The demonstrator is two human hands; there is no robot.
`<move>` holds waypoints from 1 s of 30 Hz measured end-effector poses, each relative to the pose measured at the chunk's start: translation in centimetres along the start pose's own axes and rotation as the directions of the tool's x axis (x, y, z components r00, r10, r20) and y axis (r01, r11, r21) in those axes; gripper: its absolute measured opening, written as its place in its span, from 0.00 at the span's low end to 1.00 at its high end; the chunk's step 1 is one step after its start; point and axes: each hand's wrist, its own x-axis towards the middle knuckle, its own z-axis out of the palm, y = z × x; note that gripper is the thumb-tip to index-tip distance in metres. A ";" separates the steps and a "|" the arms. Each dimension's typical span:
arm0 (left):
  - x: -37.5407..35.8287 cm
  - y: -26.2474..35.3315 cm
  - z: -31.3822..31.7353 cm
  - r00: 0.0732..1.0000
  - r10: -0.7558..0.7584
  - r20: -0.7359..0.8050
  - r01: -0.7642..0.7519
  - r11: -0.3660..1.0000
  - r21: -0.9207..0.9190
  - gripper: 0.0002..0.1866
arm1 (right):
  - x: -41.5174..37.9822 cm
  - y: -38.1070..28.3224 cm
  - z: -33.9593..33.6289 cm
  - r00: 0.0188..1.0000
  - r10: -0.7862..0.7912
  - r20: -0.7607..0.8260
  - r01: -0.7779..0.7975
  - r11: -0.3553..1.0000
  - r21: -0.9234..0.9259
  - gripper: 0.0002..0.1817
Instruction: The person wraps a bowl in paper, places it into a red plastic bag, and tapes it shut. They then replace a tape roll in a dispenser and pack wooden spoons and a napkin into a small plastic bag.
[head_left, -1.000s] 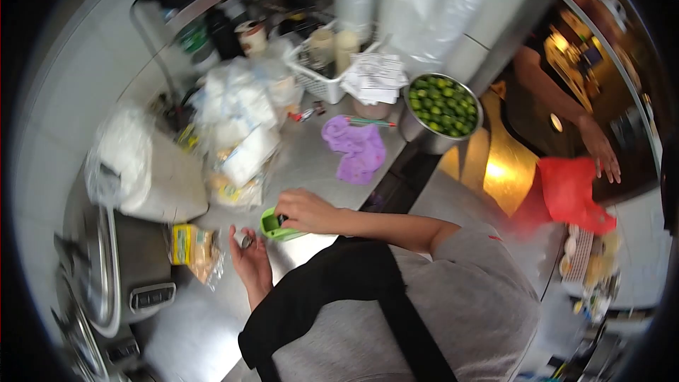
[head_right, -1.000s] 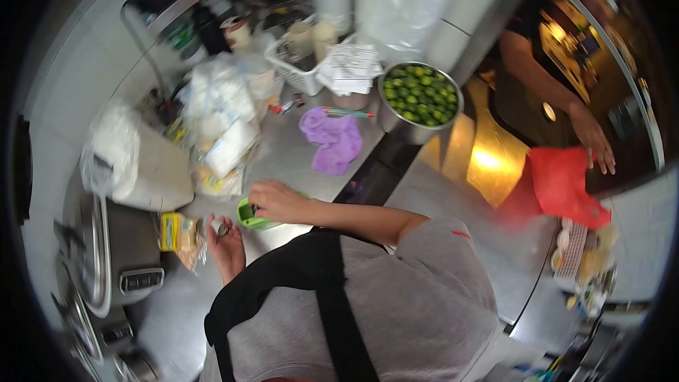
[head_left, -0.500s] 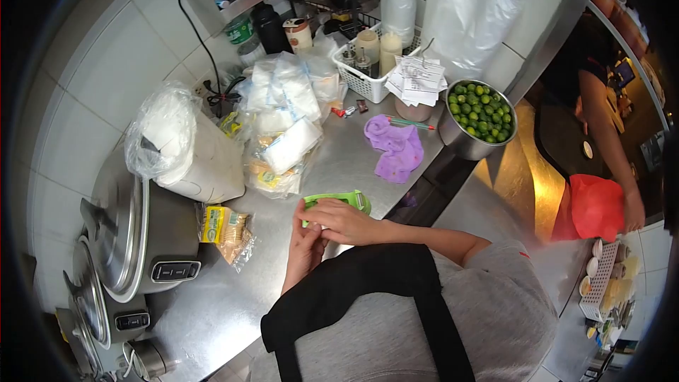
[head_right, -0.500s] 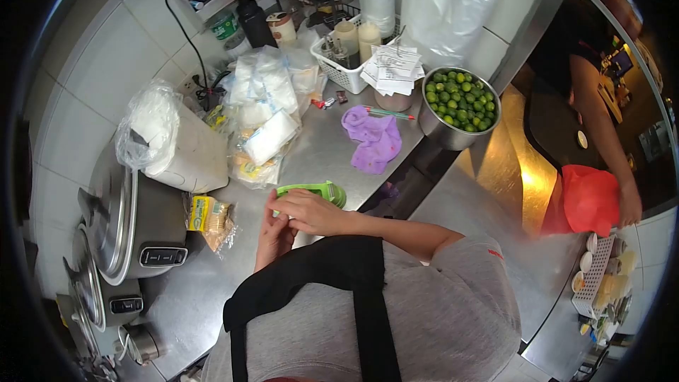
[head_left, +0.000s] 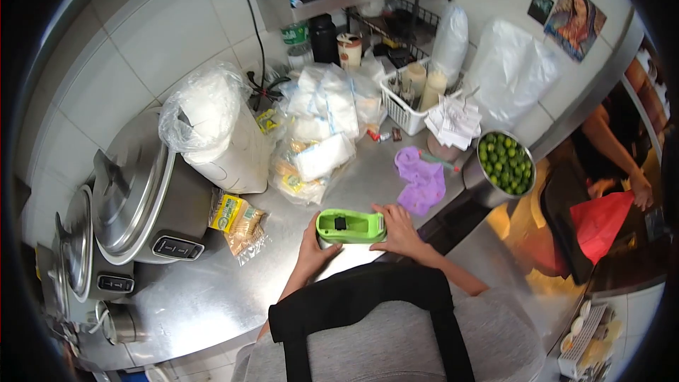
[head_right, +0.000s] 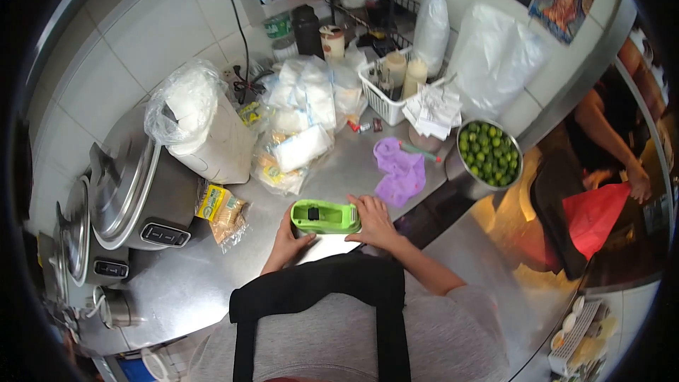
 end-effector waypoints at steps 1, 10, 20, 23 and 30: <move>0.2 0.1 0.6 0.991 0.097 -0.090 -0.089 0.992 0.085 0.44 | 0.5 0.1 0.4 1.000 -0.002 0.008 0.001 1.000 0.023 0.46; 3.0 9.3 -1.8 0.909 0.335 -0.249 -0.296 0.938 0.182 0.41 | 4.6 0.7 -3.3 0.987 0.018 -0.157 0.072 0.833 0.548 0.35; 22.7 25.4 2.6 0.761 0.570 -0.310 -0.634 0.552 -0.541 0.42 | 20.8 -1.0 -16.3 0.512 0.255 -0.820 0.495 0.693 0.524 0.32; 24.3 29.1 3.4 0.900 0.436 0.027 -0.273 0.611 -0.743 0.33 | 26.0 2.2 -19.5 0.377 0.209 -0.903 0.426 0.826 0.369 0.32; 32.8 29.7 1.8 0.878 0.428 0.215 -0.016 0.476 -0.879 0.21 | 33.7 5.1 -22.2 0.314 0.093 -0.945 0.004 0.995 0.100 0.31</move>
